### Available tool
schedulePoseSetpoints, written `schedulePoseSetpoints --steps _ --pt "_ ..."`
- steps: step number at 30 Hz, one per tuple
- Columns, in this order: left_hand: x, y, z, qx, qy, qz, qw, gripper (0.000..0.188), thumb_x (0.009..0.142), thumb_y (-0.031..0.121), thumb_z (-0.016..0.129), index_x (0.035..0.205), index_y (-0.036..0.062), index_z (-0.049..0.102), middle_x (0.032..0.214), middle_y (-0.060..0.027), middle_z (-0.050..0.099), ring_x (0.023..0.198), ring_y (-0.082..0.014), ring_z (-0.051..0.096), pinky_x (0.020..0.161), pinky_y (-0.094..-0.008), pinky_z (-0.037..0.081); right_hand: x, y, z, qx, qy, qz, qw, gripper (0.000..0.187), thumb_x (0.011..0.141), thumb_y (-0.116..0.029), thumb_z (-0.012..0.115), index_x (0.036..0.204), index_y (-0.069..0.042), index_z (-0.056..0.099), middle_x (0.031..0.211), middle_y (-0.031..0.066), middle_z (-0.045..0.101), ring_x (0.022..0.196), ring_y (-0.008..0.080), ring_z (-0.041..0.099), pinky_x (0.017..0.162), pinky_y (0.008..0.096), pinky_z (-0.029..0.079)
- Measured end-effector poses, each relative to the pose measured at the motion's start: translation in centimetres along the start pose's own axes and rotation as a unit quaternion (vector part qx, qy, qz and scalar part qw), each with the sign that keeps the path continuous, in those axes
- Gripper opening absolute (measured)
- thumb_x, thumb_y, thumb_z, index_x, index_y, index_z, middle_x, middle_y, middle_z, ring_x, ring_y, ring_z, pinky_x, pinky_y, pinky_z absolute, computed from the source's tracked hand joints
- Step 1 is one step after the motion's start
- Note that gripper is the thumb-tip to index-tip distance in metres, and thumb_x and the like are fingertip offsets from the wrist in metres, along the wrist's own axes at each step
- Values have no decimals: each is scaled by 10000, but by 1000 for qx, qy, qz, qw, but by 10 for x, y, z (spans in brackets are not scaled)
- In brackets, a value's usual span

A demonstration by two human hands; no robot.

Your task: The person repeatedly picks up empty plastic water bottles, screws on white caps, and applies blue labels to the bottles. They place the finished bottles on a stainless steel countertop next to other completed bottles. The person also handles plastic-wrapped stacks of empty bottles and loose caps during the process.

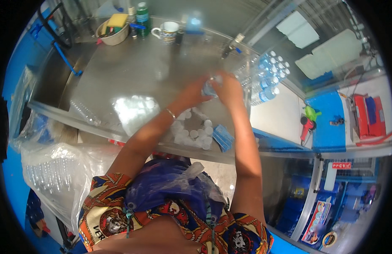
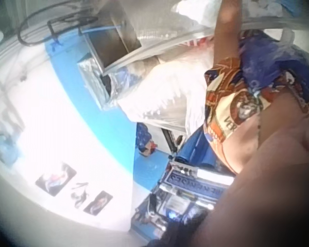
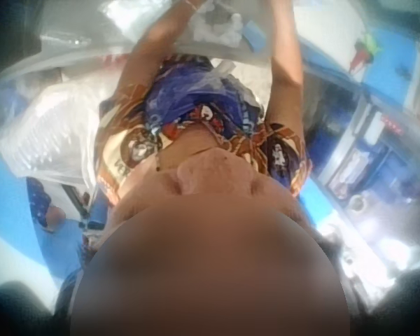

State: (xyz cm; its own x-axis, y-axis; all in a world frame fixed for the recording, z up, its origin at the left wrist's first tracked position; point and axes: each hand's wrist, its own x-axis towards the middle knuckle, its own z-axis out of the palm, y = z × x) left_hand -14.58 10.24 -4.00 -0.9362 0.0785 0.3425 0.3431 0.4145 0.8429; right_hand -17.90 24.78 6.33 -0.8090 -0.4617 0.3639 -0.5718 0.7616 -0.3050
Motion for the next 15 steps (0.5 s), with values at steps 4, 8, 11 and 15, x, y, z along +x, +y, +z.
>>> schedulePoseSetpoints --steps 4,8,11,15 --pt "-22 13 -35 106 76 51 990 782 723 255 793 1392 73 431 1294 -198 534 1227 -388 481 1004 -476 399 -7 -7 4 13 39 21 999 331 805 -265 746 1073 -105 635 738 160 610 653 297 597 621 379 473" --pt "-75 -19 -178 421 419 33 804 459 701 197 742 1139 103 639 1199 -180 571 1110 -327 520 884 -476 412 -18 -21 -4 11 -6 89 996 314 813 -208 736 1060 -45 631 872 178 663 707 305 622 656 376 489" --pt "-154 -56 -266 453 509 -412 605 451 732 148 678 1163 277 646 1430 -176 349 1266 -527 339 976 -688 298 -25 -28 -5 36 26 81 996 286 821 -193 728 1046 -44 633 851 169 659 675 284 606 643 373 484" --pt "-200 -97 -306 186 462 -624 602 462 839 258 620 1292 333 575 1556 -196 149 1385 -494 216 1080 -606 277 -30 -27 1 42 50 88 994 287 817 -190 735 1049 -49 641 785 146 632 646 242 577 619 351 471"
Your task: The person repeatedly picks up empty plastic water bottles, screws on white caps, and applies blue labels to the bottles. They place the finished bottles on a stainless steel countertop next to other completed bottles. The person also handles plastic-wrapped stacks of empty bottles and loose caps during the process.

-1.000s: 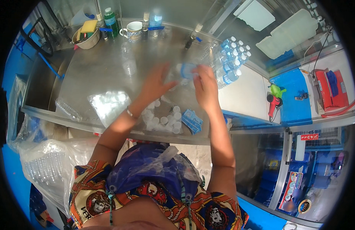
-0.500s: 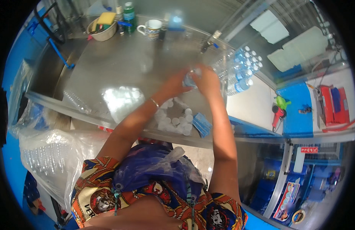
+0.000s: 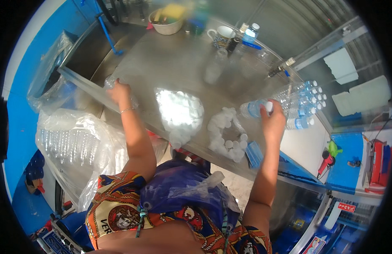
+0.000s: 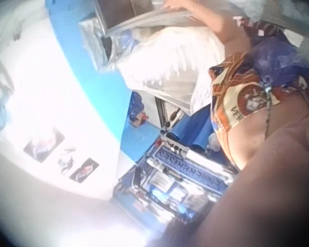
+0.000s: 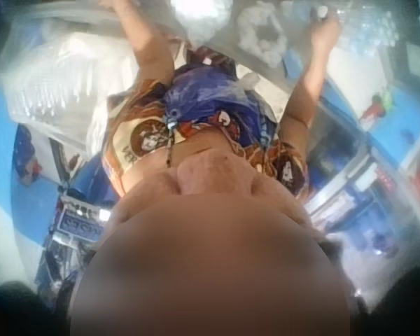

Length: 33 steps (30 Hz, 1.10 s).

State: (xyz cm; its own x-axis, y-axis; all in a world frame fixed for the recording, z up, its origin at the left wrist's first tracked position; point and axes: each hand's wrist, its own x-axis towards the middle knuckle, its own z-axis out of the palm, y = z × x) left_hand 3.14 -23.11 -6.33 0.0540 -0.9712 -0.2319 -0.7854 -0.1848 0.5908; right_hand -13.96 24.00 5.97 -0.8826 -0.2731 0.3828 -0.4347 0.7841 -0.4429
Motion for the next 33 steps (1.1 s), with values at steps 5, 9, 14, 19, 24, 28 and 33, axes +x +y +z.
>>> schedulePoseSetpoints --steps 5,9,14,19,24,28,33 --pt "-41 18 -18 -15 -112 207 972 491 903 355 513 1341 134 531 1279 -222 476 1051 -382 531 1012 -453 412 -6 9 0 12 32 -19 999 288 806 -175 757 1051 -61 658 641 84 562 556 155 498 543 297 429" --pt "-119 52 -40 -333 -465 184 800 519 946 344 418 1327 2 501 1082 -178 600 736 -338 640 812 -414 563 -18 22 -18 51 13 25 998 286 779 -155 776 1032 -69 675 613 47 531 547 119 471 524 272 400" --pt "-233 93 27 -364 -682 124 621 499 981 337 370 1326 -24 393 1360 -188 435 1051 -436 604 816 -445 595 -36 68 -67 200 9 96 975 272 763 -131 783 1006 -57 685 611 11 514 559 85 438 519 253 373" --pt "-294 136 135 -413 -671 -27 615 557 988 306 370 1415 -3 190 1455 -201 261 1056 -531 554 789 -467 600 -38 144 -134 193 30 109 975 240 790 -134 762 990 -29 680 618 -9 524 568 66 421 529 241 377" --pt "-315 161 187 -450 -565 -27 691 632 986 385 395 1475 64 157 1540 -163 141 1162 -529 473 760 -432 603 -3 245 -168 47 92 125 987 289 809 -238 744 975 -10 679 645 83 601 570 157 538 568 290 444" --pt "-324 162 200 -486 -509 -16 710 641 995 403 391 1482 65 147 1522 -190 179 1193 -526 445 740 -447 602 55 342 -151 -76 134 119 981 368 812 -333 752 980 -14 677 653 93 629 574 160 586 548 300 457" --pt "-328 146 192 -506 -463 -34 727 622 992 352 415 1475 43 172 1503 -189 226 1155 -449 500 740 -456 586 132 432 -103 -27 137 147 979 473 812 -415 729 1026 0 654 746 162 664 735 271 684 642 369 517"
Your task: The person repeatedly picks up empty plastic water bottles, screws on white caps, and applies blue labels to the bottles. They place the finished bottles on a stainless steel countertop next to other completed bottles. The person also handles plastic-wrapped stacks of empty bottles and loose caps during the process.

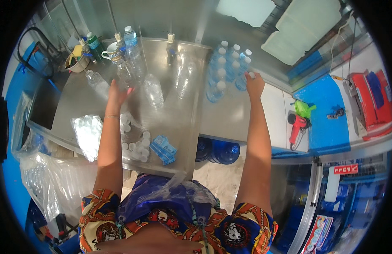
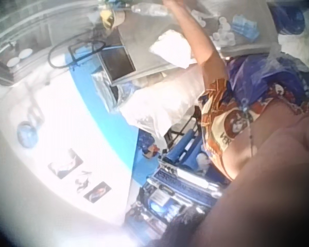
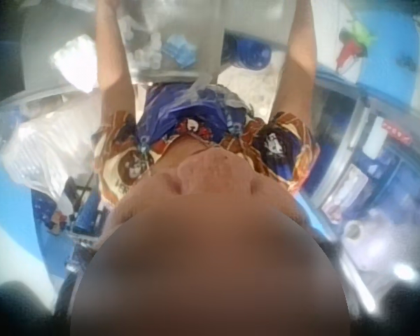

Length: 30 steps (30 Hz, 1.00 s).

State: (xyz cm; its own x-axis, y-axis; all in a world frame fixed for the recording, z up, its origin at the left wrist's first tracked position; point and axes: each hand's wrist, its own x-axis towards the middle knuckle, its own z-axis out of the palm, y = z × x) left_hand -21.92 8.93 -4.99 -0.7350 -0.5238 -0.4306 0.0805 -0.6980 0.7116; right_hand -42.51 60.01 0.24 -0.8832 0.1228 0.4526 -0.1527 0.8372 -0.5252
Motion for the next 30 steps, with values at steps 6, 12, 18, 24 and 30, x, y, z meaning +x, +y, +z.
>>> schedulePoseSetpoints --steps 6,12,18,24,30 --pt "-70 -10 -33 183 -3 89 979 523 937 224 494 1405 45 343 1241 -111 474 980 -264 574 785 -382 532 33 19 31 -6 -8 -20 1000 506 811 -422 707 1107 -19 626 1013 256 661 978 396 630 834 443 486" --pt "-152 1 -54 325 -114 36 938 422 874 155 531 1272 15 539 1088 -98 569 990 -197 582 820 -347 523 -27 -53 -16 101 119 -78 985 670 791 -222 740 1380 -113 440 1090 157 543 842 241 566 773 374 483" --pt "-230 70 -74 513 -123 215 822 344 875 111 556 1209 53 612 1144 -114 615 933 -166 612 791 -303 479 -144 -224 -45 344 -83 -290 889 295 839 -30 632 1132 -63 629 974 75 593 747 163 559 696 287 477" --pt "-320 189 -158 546 31 389 742 293 765 -26 481 1007 14 642 1143 -113 636 998 -219 616 809 -322 501 -284 -392 -52 376 -334 -457 734 239 796 36 598 1018 -28 658 979 116 599 777 214 592 720 308 485" --pt "-363 304 -325 633 294 397 596 136 797 48 551 853 -6 662 926 -159 655 790 -347 643 727 -393 515 -428 -560 -23 480 -448 -529 538 238 838 28 581 1055 -29 660 1061 131 603 922 250 623 784 317 505"
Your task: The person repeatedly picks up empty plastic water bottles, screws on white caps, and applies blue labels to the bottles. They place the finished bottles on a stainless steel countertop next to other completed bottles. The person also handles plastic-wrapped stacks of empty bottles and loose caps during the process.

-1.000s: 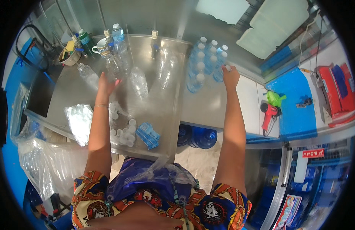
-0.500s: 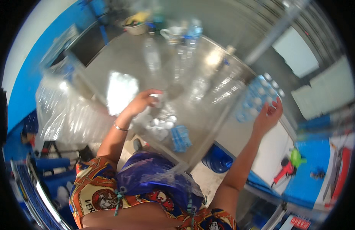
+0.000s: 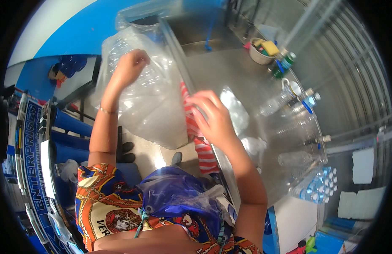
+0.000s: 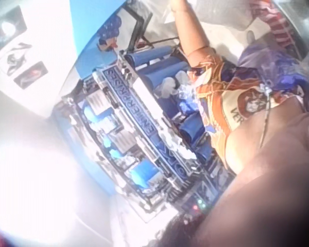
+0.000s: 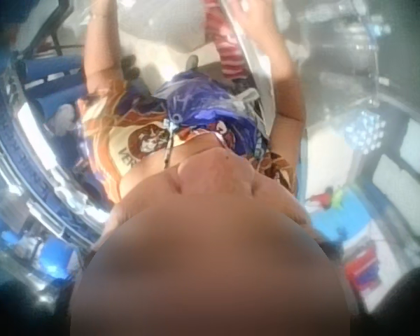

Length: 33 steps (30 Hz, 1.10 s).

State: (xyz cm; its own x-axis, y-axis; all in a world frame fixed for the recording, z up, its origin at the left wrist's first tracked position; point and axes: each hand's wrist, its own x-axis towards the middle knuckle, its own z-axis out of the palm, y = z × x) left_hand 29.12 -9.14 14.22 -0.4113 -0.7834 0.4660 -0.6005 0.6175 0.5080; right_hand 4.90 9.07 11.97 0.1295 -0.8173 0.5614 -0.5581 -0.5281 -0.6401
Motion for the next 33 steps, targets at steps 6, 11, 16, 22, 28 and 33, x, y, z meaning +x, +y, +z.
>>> schedulePoseSetpoints --steps 6,11,16,22,28,33 --pt "29 -184 14 280 -75 -89 953 236 749 161 664 970 87 698 1159 -182 597 1037 -360 581 860 -448 503 133 60 154 21 -110 1 994 226 849 24 542 1028 -38 664 967 137 651 840 286 644 748 334 506" --pt "0 -248 60 399 -167 -26 901 540 702 263 784 1196 145 600 1527 -167 244 1400 -419 228 1061 -615 305 152 141 234 -210 -493 132 834 340 746 -192 732 1069 -102 673 1034 177 668 919 349 647 799 424 504" --pt "-14 -266 75 403 -105 -63 907 746 663 252 832 1324 241 488 1571 -202 111 1391 -497 195 1084 -635 250 90 181 230 -156 -573 129 794 681 628 -452 848 1207 -164 635 1115 232 598 1112 405 551 913 450 458" --pt "-6 -253 74 402 -103 -83 906 624 696 246 802 1278 259 577 1535 -248 184 1345 -498 274 1077 -595 287 83 155 194 -185 -640 65 743 537 754 -267 736 1271 -218 599 1138 193 641 1122 382 578 947 447 463" --pt "-12 -244 45 98 -28 -235 967 703 635 397 832 1269 201 601 1426 -292 333 1287 -457 365 1030 -462 395 98 113 164 -247 -464 92 846 639 686 -279 811 1263 -134 578 1126 210 635 1068 362 604 903 461 487" --pt "-31 -231 14 -86 30 -203 975 668 711 356 800 1297 119 585 1338 -252 466 1256 -365 441 1008 -429 415 99 84 141 107 -169 185 962 645 699 -274 809 1249 -67 543 1203 148 607 1142 295 588 942 430 478"
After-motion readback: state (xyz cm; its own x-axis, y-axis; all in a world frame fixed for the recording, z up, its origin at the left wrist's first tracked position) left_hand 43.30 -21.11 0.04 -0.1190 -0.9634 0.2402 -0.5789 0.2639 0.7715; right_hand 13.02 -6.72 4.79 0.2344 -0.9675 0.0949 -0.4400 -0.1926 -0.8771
